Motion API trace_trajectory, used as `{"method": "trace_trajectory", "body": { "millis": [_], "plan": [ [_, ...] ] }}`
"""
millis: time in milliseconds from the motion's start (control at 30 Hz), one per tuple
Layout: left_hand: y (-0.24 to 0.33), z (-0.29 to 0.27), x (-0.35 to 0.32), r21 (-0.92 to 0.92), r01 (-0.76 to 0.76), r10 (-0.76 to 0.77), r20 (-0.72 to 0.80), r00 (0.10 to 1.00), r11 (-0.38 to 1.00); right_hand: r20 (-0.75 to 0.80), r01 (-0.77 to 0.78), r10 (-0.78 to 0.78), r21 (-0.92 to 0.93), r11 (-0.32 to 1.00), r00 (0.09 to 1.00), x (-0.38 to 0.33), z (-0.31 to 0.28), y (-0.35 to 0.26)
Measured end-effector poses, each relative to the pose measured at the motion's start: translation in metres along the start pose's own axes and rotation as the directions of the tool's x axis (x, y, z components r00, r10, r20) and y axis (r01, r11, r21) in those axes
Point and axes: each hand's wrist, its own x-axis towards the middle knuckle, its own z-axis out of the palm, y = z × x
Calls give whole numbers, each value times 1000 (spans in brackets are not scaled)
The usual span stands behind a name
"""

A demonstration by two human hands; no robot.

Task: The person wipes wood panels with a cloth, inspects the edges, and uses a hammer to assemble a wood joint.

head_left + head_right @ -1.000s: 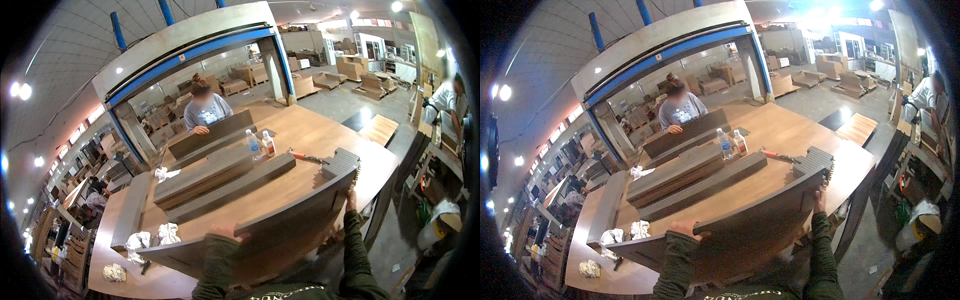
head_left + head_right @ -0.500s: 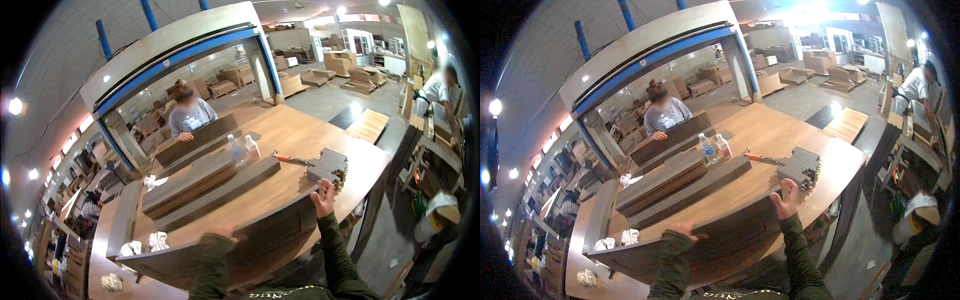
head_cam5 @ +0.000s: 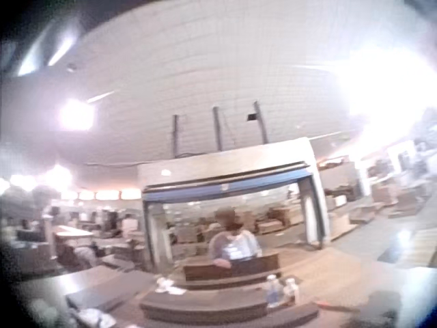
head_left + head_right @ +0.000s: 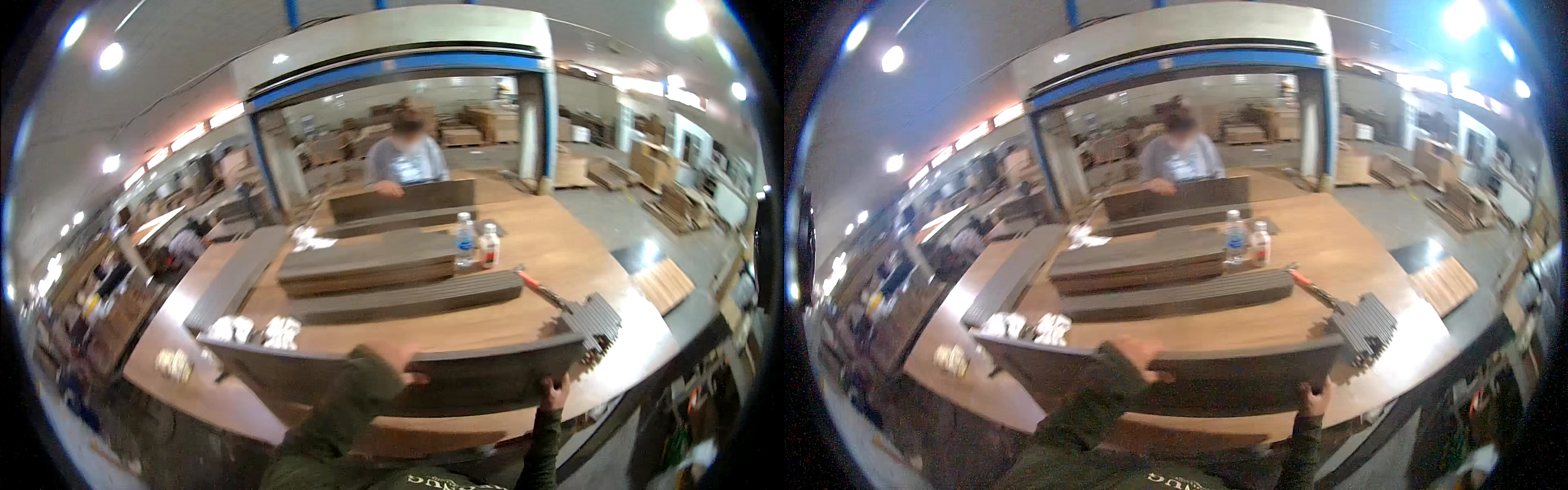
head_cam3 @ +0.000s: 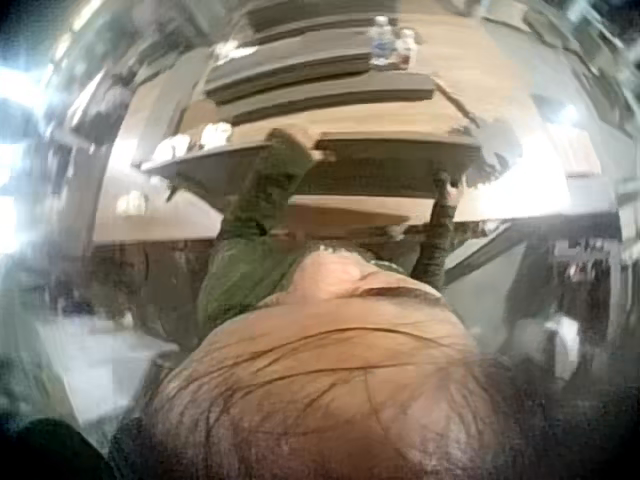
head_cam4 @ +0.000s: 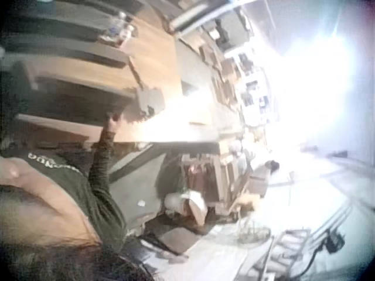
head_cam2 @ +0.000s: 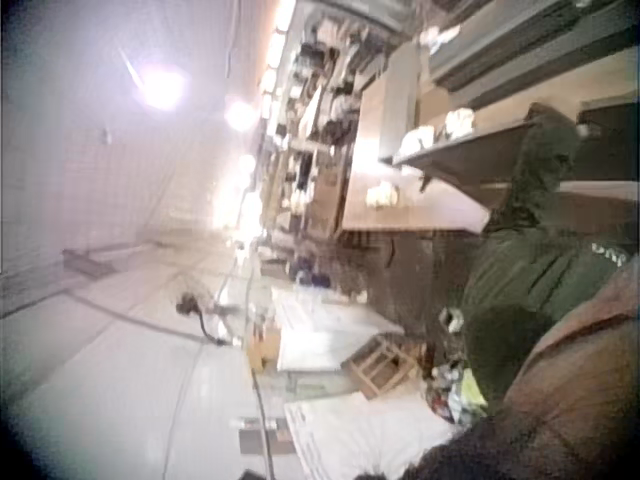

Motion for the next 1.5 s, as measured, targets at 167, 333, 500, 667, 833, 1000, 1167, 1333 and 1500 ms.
{"method": "trace_trajectory", "body": {
  "millis": [167,333,500,667,833,1000,1167,1333,1500],
  "plan": [
    [16,-34,14,-65,-121,120,-19,993,990,188,-26,-23,256,966,982,16,17,-83],
    [31,43,53,-4,13,-12,210,978,1000,136,-278,260,132,951,956,-4,-9,10],
    [40,39,60,-13,-99,99,191,977,995,199,-212,207,4,977,958,-30,-44,162],
    [16,16,19,41,-66,64,47,997,997,235,-145,133,37,989,963,-32,16,92],
    [25,-40,12,23,-175,176,-207,962,984,234,94,-112,85,992,966,1,27,-45],
    [37,23,42,90,-16,10,67,998,996,125,-2,9,-51,999,992,-11,28,-5],
    [59,24,60,136,-113,108,39,993,984,261,-175,171,-8,985,950,-27,-7,151],
    [21,-2,34,166,-77,58,118,991,983,168,-184,162,126,975,972,-23,61,9],
    [47,-32,37,-29,-342,325,-243,914,939,199,-239,186,283,929,962,-10,42,-79]
  ]
}}
